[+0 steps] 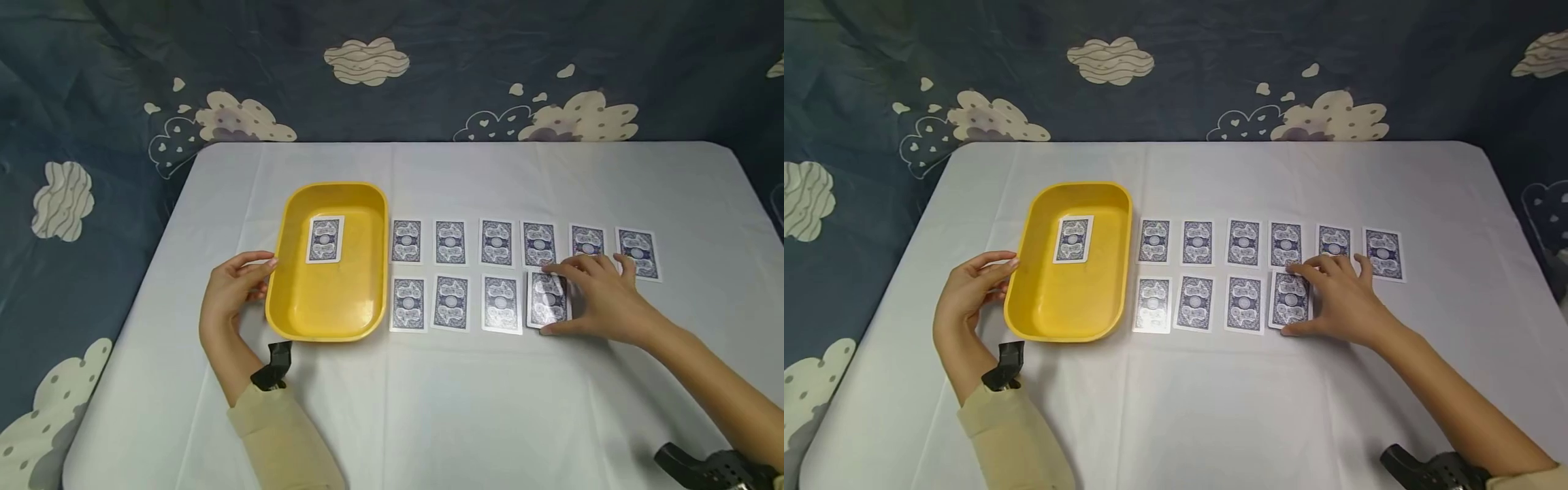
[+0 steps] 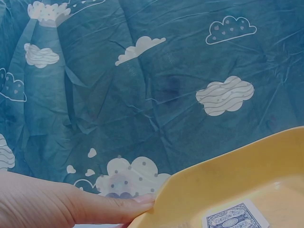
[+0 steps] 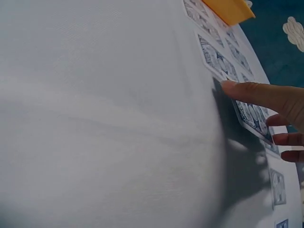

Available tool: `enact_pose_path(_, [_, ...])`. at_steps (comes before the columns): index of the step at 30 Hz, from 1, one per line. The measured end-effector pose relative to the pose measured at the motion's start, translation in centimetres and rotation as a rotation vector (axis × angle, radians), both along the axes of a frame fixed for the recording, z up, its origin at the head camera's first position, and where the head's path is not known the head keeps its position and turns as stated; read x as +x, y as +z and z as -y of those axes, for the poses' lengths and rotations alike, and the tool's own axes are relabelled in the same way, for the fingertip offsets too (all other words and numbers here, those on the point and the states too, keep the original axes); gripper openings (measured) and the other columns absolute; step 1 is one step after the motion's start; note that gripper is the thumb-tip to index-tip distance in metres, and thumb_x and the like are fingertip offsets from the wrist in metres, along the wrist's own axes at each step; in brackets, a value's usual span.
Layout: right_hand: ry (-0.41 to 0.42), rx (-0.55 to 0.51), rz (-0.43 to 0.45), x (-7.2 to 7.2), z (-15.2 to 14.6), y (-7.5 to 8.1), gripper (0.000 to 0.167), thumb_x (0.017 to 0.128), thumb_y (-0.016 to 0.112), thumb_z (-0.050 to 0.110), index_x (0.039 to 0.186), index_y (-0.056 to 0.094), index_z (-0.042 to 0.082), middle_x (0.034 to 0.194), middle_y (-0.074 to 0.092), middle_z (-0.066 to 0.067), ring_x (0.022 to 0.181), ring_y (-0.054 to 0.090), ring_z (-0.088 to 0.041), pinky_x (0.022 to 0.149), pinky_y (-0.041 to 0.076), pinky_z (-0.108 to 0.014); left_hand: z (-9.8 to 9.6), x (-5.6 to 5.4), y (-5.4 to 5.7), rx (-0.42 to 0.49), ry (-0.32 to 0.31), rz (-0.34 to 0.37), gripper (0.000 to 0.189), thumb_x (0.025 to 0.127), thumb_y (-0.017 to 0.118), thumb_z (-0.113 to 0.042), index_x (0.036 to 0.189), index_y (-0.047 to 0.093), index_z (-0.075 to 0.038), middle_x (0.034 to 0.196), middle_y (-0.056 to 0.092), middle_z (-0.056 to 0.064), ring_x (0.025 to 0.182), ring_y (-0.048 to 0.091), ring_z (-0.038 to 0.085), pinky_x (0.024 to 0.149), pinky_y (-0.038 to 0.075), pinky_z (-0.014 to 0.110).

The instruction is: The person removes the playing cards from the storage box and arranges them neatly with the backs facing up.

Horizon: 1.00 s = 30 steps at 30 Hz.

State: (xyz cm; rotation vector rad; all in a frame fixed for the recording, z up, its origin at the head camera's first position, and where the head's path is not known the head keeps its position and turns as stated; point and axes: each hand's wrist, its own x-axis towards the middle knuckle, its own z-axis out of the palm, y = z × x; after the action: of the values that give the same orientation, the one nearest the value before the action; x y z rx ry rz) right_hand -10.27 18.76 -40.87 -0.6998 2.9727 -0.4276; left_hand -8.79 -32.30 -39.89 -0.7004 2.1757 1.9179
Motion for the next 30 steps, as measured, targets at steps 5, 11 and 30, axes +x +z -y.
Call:
enact_pose_path(5, [0.038,-0.003,0.015,0.5,-0.4,-0.9,0.091,0.045,0.083,0.060,0.119,0.057,0.013,0.113,0.051,-0.018,0.105,0.040,-0.044,0.093,0.010,-0.071,0.2,0.0,-0.1,0.005,0.004,0.006,0.018,0.079,0.073,-0.026,0.093,0.064,-0.019,0.060,0.061,-0.008,0.047,0.050,0.005,0.047,0.048,0.017])
enact_pose_path(11, [0.037,0.004,0.007,0.7,-0.4,-1.1,0.092,0.046,0.082,0.062,0.120,0.056,0.015,0.113,0.050,-0.017,0.105,0.042,-0.042,0.092,0.015,-0.069,0.2,0.0,-0.1,0.017,0.008,0.017,0.018,0.079,0.073,-0.025,0.093,0.063,-0.019,0.061,0.062,-0.008,0.047,0.050,0.005,0.047,0.048,0.017])
enact_pose_path(30, [0.109,0.111,-0.218,-2.1,6.4,1.3,0.093,0.054,0.067,0.076,0.124,0.056,0.016,0.115,0.054,-0.013,0.106,0.049,-0.040,0.096,0.029,-0.059,-0.1,-0.2,0.1,-0.024,-0.004,0.023,0.021,0.080,0.072,-0.028,0.095,0.062,-0.018,0.061,0.061,-0.009,0.047,0.050,0.005,0.048,0.048,0.017])
